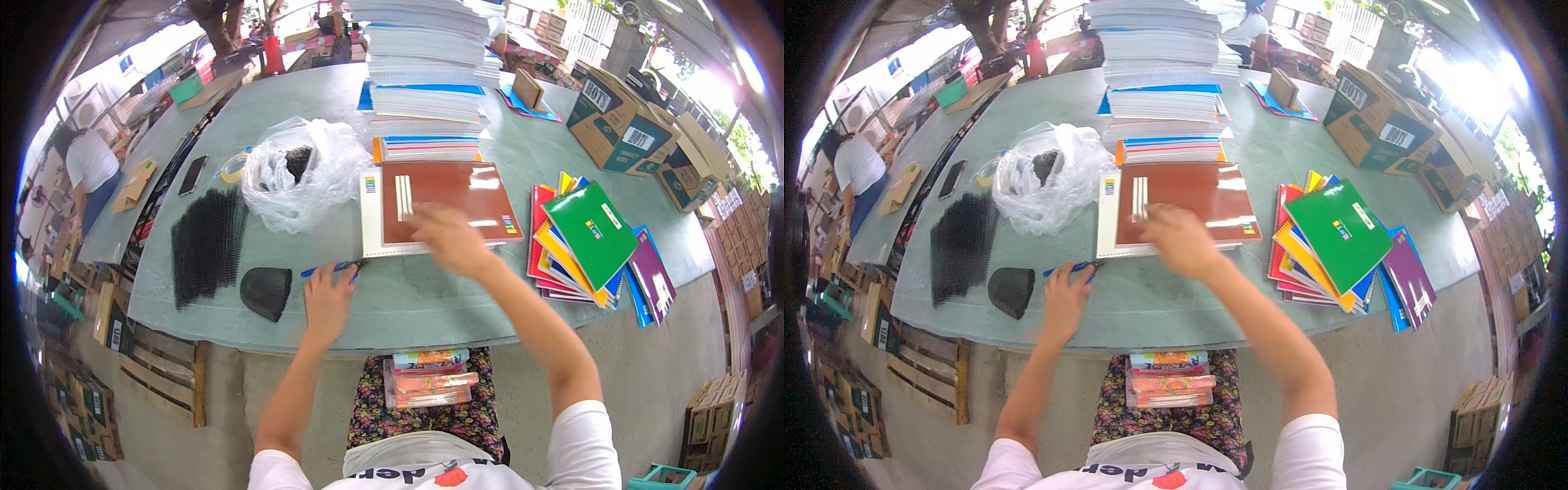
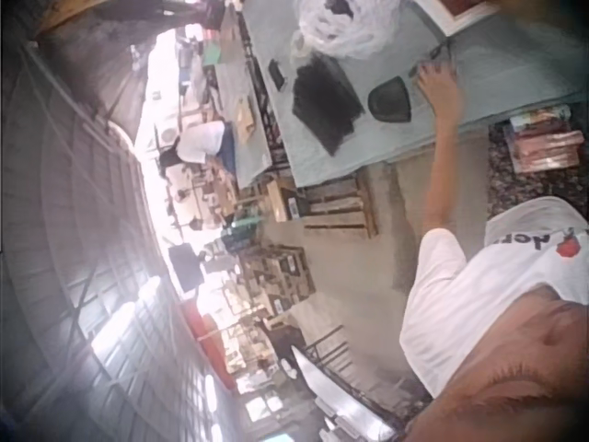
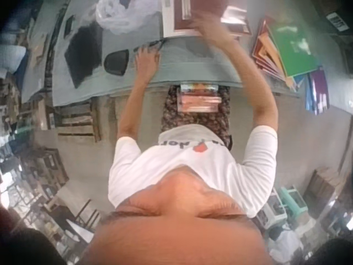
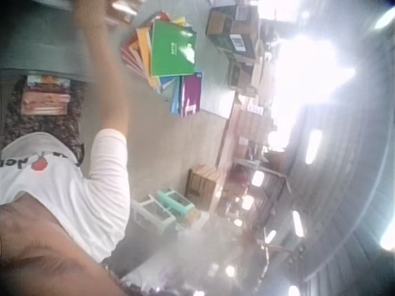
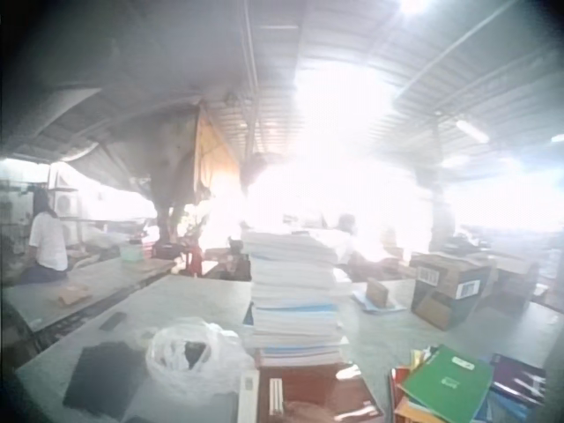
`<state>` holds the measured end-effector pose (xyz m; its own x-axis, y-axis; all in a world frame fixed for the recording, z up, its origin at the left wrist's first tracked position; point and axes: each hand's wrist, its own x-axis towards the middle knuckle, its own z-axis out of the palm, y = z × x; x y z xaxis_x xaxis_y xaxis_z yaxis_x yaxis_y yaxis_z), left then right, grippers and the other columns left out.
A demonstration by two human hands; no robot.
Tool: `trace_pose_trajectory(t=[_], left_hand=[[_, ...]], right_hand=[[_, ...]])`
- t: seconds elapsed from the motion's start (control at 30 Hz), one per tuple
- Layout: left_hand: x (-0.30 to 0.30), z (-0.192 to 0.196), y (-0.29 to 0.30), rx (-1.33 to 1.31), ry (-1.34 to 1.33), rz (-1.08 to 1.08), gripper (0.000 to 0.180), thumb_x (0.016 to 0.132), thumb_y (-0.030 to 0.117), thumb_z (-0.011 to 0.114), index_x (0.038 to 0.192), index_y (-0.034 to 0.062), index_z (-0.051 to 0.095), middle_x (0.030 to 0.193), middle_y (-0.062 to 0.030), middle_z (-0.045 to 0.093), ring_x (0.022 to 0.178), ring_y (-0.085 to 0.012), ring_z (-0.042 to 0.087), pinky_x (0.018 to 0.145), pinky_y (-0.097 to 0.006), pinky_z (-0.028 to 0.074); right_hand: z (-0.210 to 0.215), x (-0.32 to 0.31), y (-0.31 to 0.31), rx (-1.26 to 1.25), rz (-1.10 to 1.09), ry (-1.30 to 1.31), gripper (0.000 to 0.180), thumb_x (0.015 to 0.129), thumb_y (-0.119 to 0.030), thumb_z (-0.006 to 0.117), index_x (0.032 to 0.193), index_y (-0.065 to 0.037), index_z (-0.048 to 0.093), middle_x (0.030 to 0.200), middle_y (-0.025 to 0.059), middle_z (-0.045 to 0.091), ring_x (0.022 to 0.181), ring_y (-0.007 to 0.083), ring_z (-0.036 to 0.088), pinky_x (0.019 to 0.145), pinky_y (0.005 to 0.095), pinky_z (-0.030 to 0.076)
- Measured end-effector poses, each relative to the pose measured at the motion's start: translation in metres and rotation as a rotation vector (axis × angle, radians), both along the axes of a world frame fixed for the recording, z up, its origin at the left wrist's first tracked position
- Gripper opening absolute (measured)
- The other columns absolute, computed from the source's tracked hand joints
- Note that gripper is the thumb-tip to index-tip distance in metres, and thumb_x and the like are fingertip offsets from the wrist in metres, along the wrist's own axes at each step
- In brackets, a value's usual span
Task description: The person assembles notebooks by threading plastic spirals through the punched holes of paper stacks and covers, using a pair of pliers to trim and secure the ends, and then stacks the completed notebooks on a table.
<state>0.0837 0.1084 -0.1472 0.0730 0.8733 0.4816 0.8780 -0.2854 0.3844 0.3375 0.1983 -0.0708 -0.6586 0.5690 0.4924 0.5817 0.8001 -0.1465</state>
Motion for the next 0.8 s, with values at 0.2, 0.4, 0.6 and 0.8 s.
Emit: trace_pose_trajectory(t=[0.2,0.4,0.6,0.8], left_hand=[[0.004,0.002,0.008,0.239,0.057,0.196,0.038,0.08,0.015,0.058,0.118,0.0178,0.056,0.122,-0.0131,0.048,0.112,-0.0332,0.043,0.093,-0.048,0.033],[0.036,0.015,0.018,0.268,0.15,-0.042,0.039,0.08,0.021,0.06,0.119,0.0208,0.055,0.125,-0.0137,0.047,0.115,-0.0345,0.041,0.092,-0.05,0.032],[0.042,0.016,0.017,0.262,0.108,-0.031,0.036,0.082,0.025,0.06,0.118,0.0196,0.058,0.128,-0.014,0.045,0.118,-0.0363,0.038,0.095,-0.049,0.028],[0.064,0.055,-0.019,0.064,-0.539,-0.133,0.05,0.083,0.028,0.063,0.128,0.0123,0.047,0.132,-0.0159,0.04,0.121,-0.0341,0.038,0.098,-0.046,0.033]], right_hand=[[-0.016,-0.044,-0.013,0.037,-0.196,-0.325,0.047,0.079,-0.022,0.063,0.123,-0.02,0.047,0.135,0.0083,0.041,0.122,0.0344,0.04,0.097,0.0471,0.035],[-0.008,-0.036,-0.025,-0.053,-0.167,-0.372,0.039,0.076,-0.011,0.061,0.113,-0.013,0.049,0.13,0.0094,0.045,0.116,0.0333,0.045,0.09,0.0447,0.042],[0.0,0.009,-0.043,-0.18,-0.117,-0.064,0.041,0.075,0.001,0.055,0.114,-0.01,0.053,0.109,0.0085,0.06,0.098,0.0305,0.058,0.083,0.036,0.047],[0.136,0.015,-0.115,-0.364,-0.422,0.912,0.031,0.084,-0.003,0.056,0.115,-0.002,0.055,0.104,0.0117,0.063,0.095,0.0168,0.061,0.079,0.031,0.048]])
